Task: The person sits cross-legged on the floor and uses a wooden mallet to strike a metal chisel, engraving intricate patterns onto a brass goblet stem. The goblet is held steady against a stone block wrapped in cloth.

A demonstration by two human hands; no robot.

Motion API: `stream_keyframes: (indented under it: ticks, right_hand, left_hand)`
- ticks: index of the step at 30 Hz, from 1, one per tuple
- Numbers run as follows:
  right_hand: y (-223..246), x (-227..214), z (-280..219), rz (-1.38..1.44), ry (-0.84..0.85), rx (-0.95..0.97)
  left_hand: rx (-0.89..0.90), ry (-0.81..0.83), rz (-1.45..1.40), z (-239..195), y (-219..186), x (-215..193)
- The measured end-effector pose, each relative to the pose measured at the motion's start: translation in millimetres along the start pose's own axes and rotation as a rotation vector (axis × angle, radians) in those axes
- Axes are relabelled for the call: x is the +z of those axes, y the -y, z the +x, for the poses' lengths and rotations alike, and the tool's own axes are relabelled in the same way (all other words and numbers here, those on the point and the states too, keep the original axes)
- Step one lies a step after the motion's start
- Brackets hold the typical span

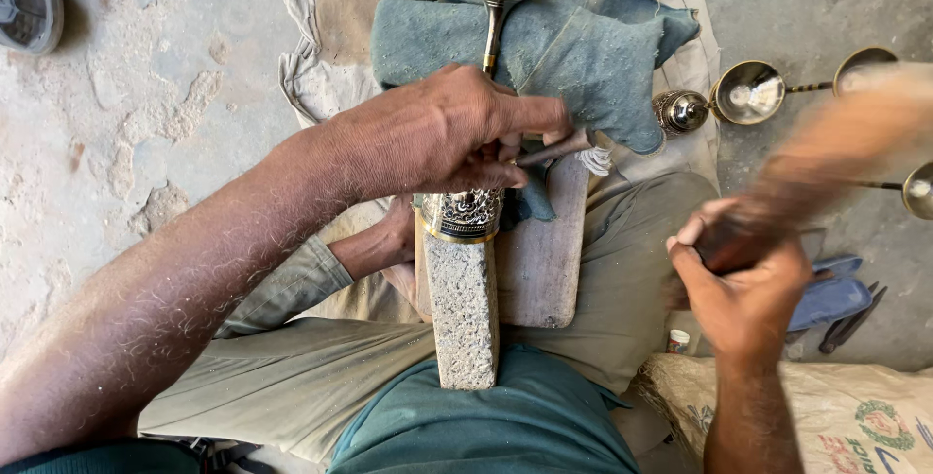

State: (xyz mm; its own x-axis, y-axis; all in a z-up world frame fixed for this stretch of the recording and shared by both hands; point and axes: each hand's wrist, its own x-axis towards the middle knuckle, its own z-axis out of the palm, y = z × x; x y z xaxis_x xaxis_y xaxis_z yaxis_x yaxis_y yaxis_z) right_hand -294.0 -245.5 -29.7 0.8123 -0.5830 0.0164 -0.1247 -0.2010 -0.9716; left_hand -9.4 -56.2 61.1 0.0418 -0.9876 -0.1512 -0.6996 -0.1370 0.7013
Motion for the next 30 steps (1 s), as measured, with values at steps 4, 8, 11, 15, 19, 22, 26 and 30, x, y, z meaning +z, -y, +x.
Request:
stream_keyframes:
  ticks: [4,8,11,15,19,22,26,30]
  right_hand:
    - [-1.4,-6.4,8.5,-0.223,0.056,0.058]
    - [-3.2,-7.6,10.2,0.103,0.112,0.127]
    - [-3.1,-10.0,8.7,-0.239,0.138,0.081]
    - [-2.5,-8.6,13.2,0.022,0.171,0.086]
    - [-1.4,-7.1,14.3,0.071,0.129,0.098]
    - [1.3,-7.7,18.8,-0.206,0.163,-0.002]
    - [1.9,-8.6,21.5,0.099,0.102,0.101]
    - [-2.8,-8.4,21.4,-0.269,0.152,-0.044]
  left_hand:
    - [0.082,-0.051,-0.010,2.8,-0.6,-2.5]
    - [0.019,-0.006,-0.035,2.1,4.4,-0.6]
    - [0.078,-0.047,-0.033,4.7,4.7,1.0]
    - [0.008,0.022,-0.034,2.3,6.4,-1.0]
    - [0.083,-0.025,-0.061,4.2,6.5,-2.7]
    - [0.056,-0.016,-0.082,3.1,6.1,-2.7]
    - [0.008,0.016,-0.073,4.3,6.5,-2.3]
    - [0.073,-0.031,-0.115,5.0,7.4,-1.0]
